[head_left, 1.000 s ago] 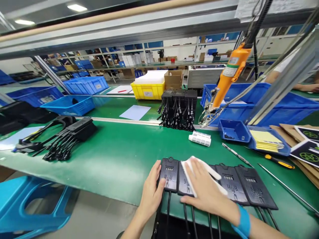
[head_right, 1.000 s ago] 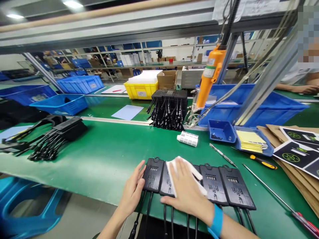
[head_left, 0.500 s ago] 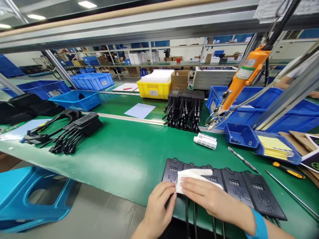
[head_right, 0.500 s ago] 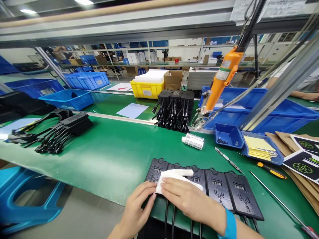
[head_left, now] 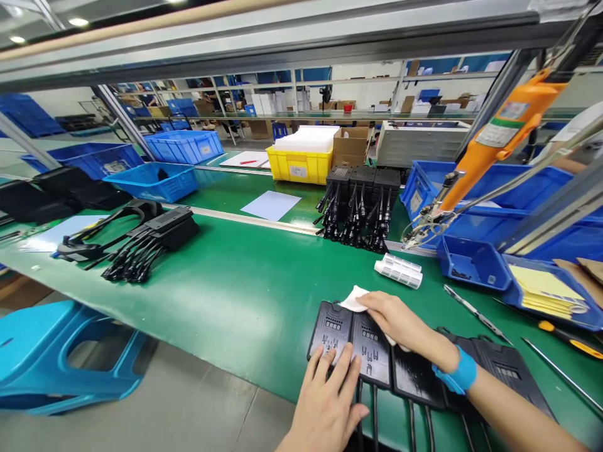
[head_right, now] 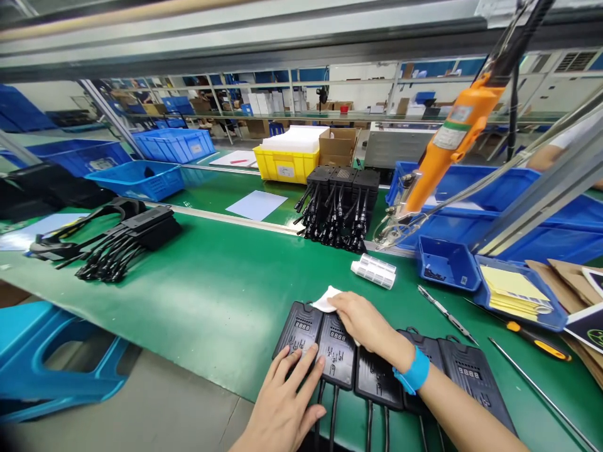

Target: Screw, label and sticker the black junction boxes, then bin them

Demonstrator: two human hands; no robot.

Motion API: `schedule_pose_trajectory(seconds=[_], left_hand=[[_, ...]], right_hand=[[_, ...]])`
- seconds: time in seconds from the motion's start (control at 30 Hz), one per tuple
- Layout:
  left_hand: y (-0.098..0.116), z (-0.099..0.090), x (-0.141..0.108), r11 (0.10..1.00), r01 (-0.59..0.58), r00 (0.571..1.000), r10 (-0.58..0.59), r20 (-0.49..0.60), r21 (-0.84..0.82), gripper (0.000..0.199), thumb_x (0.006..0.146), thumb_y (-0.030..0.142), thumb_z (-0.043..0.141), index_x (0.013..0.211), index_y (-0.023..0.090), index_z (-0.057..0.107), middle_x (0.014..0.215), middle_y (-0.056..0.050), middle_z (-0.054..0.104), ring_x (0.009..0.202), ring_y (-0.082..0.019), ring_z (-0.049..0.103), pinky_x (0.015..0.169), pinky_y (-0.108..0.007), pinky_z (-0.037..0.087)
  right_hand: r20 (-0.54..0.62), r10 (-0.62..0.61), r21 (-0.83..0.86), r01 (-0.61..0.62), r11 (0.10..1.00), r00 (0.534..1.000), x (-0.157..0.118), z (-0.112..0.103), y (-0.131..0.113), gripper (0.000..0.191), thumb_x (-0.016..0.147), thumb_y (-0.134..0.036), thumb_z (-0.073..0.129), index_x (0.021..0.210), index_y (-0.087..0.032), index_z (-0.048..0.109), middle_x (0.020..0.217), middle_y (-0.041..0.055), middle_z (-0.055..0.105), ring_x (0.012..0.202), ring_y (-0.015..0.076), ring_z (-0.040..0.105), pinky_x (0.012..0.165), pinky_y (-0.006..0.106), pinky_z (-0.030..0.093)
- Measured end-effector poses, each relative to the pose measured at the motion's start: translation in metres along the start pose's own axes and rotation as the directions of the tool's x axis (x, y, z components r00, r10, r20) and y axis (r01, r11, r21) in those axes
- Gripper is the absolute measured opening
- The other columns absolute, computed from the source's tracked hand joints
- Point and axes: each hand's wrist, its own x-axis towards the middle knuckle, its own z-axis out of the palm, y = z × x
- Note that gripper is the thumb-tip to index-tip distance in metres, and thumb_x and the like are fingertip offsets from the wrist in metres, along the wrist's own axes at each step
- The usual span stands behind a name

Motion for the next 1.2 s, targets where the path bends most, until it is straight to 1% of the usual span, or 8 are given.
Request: schedule_pose_trajectory(seconds=[0.37,0.5,0.6,0.7,0.87,1.03,1.13,1.2], left_hand=[[0.001,-0.004,0.003,1.000,-0.018,1.000,0.018,0.023,0.003,0.057,0.092,0.053,0.053,0.133,0.014,0.053,0.136,-0.007,0.059,0.106,-0.030,0.060,0.097,-0.048,0.043],[0.002,-0.002,0.001,1.000,-0.003,0.999,0.003,0.053,0.005,0.060,0.090,0.053,0.057,0.137,0.017,0.050,0.138,-0.008,0.057,0.110,-0.030,0.059,0.100,-0.048,0.043],[0.003,-0.002,0.001,1.000,-0.007,0.999,0.006,0.045,0.022,0.059,0.091,0.055,0.054,0.136,0.016,0.052,0.137,-0.009,0.057,0.111,-0.030,0.060,0.100,-0.047,0.045],[0.003,-0.004,0.002,0.999,-0.013,0.999,0.012,0.031,0.043,0.057,0.092,0.056,0.051,0.133,0.015,0.055,0.134,-0.009,0.059,0.108,-0.030,0.061,0.097,-0.045,0.046],[0.002,-0.008,0.004,0.997,-0.022,1.000,0.020,0.023,0.071,0.054,0.095,0.055,0.046,0.130,0.016,0.057,0.136,-0.006,0.059,0.105,-0.028,0.063,0.097,-0.043,0.047],[0.001,-0.007,0.004,0.997,-0.013,1.000,0.013,0.007,0.075,0.055,0.095,0.056,0.044,0.130,0.015,0.057,0.132,-0.007,0.062,0.104,-0.028,0.064,0.091,-0.041,0.050],[0.001,-0.003,0.002,0.997,-0.019,1.000,0.018,0.006,0.080,0.055,0.095,0.056,0.044,0.130,0.016,0.057,0.134,-0.006,0.060,0.104,-0.028,0.063,0.096,-0.042,0.047],[0.002,0.001,0.001,0.997,-0.013,1.000,0.015,-0.021,0.070,0.054,0.095,0.056,0.044,0.130,0.016,0.057,0.134,-0.006,0.061,0.103,-0.027,0.063,0.097,-0.042,0.046]], right_hand=[[0.101,0.119,0.050,-0.125,0.991,0.988,0.022,-0.007,-0.004,0.024,0.080,-0.010,0.054,0.083,-0.019,0.077,0.084,0.0031,0.076,0.076,0.0176,0.069,0.069,0.023,0.048],[0.000,0.165,-0.027,-0.165,0.986,0.986,0.028,-0.008,-0.012,0.028,0.088,-0.016,0.047,0.086,-0.016,0.074,0.081,0.0080,0.073,0.073,0.0204,0.066,0.066,0.028,0.047],[0.023,-0.056,-0.063,0.057,0.996,0.998,0.028,-0.002,-0.028,0.032,0.094,-0.017,0.041,0.103,-0.018,0.071,0.101,0.0105,0.071,0.094,0.0224,0.063,0.082,0.033,0.048],[0.247,-0.446,-0.014,0.463,0.886,0.860,0.029,0.004,-0.033,0.036,0.092,-0.008,0.042,0.110,-0.023,0.070,0.108,0.0066,0.068,0.103,0.0185,0.060,0.088,0.030,0.047],[-0.017,-0.152,-0.197,0.146,0.970,0.988,0.036,0.008,-0.024,0.049,0.088,0.001,0.030,0.121,-0.014,0.064,0.117,0.0156,0.063,0.106,0.0230,0.058,0.089,0.039,0.050],[0.199,-0.513,-0.066,0.534,0.843,0.835,0.039,0.014,-0.036,0.044,0.095,-0.008,0.037,0.129,-0.025,0.059,0.124,0.0050,0.065,0.109,0.0178,0.057,0.095,0.033,0.048],[0.052,-0.297,-0.170,0.302,0.938,0.953,0.042,0.016,-0.036,0.046,0.093,-0.004,0.032,0.124,-0.017,0.063,0.120,0.0121,0.067,0.104,0.0219,0.059,0.092,0.040,0.050],[-0.019,-0.241,-0.192,0.233,0.953,0.970,0.042,0.017,-0.038,0.046,0.094,-0.005,0.029,0.125,-0.013,0.062,0.116,0.0157,0.068,0.098,0.0236,0.059,0.086,0.042,0.052]])
